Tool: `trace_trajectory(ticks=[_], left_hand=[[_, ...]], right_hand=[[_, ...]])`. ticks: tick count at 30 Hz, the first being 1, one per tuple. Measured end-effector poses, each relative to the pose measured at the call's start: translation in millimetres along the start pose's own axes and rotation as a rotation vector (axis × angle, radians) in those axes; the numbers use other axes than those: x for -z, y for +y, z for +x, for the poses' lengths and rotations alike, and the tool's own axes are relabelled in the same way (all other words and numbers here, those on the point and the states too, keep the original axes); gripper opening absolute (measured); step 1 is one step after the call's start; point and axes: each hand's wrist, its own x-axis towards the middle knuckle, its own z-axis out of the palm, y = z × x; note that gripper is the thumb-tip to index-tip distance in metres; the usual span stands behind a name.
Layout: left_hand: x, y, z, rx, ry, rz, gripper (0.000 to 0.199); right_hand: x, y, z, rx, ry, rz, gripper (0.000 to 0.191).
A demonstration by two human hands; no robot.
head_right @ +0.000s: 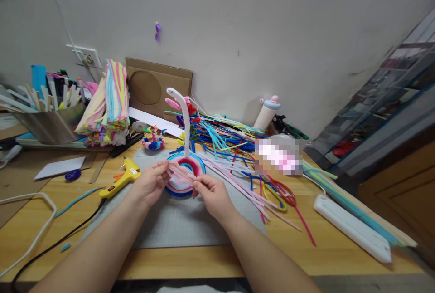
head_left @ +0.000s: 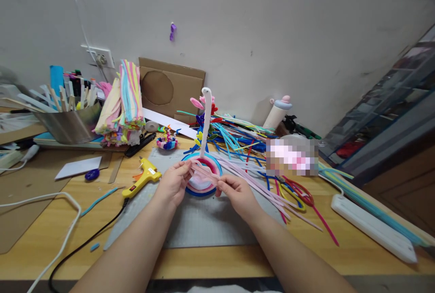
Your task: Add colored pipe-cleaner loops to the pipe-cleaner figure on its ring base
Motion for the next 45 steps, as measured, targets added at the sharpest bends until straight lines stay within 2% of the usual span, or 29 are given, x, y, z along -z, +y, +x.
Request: trace_trajectory(ticks=[6,9,15,20,23,30,37,41,45], left_hand=[[3.3,-0.8,2.7,0.086,0.021,-0.004,0.007],[5.1,1.5,3.0,0.154,-0.029,0.013,0.002],[-3.6,-4.6,-8.6,0.056,-0.275,0.090,0.021],[-14.6,-19.1,-23.1,0.132,-0.527,0.083,0.025],[-15.7,-22.8,-25.5,0.168,-0.619,0.053,0.029],[-8.3,-20.2,-20.3,0.138,-0.562,-0.005,0.034],[-7.0,-19.8,-18.8,0.096,-0.555,-0.023,0.033],[-8.5,-17.9,-20.0,0.077,-0.562,-0.015,0.043],[-8.4,-17.4,-16.3,0.123,-0.412,-0.037,0.038]], right_hand=[[1.6,2.1,1.1,-0.052,-0.013,0.090,0.026],[1.5,7.0,-0.3,-0.094,-0.028,0.122,0.024],[-2.0,12.3,-5.0,-0.068,0.027,-0.016,0.023],[-5.4,10.4,-4.3,-0.143,-0.013,0.273,0.026],[-4.9,8.3,-4.2,-0.201,-0.048,0.434,0.025],[-1.9,1.7,-5.7,-0.283,-0.132,0.685,0.020],[-1.2,4.1,-7.3,-0.270,-0.174,0.626,0.021],[-2.7,5.7,-6.5,-0.174,-0.033,0.425,0.024],[0.2,10.6,-5.4,-0.031,0.219,0.246,0.024]])
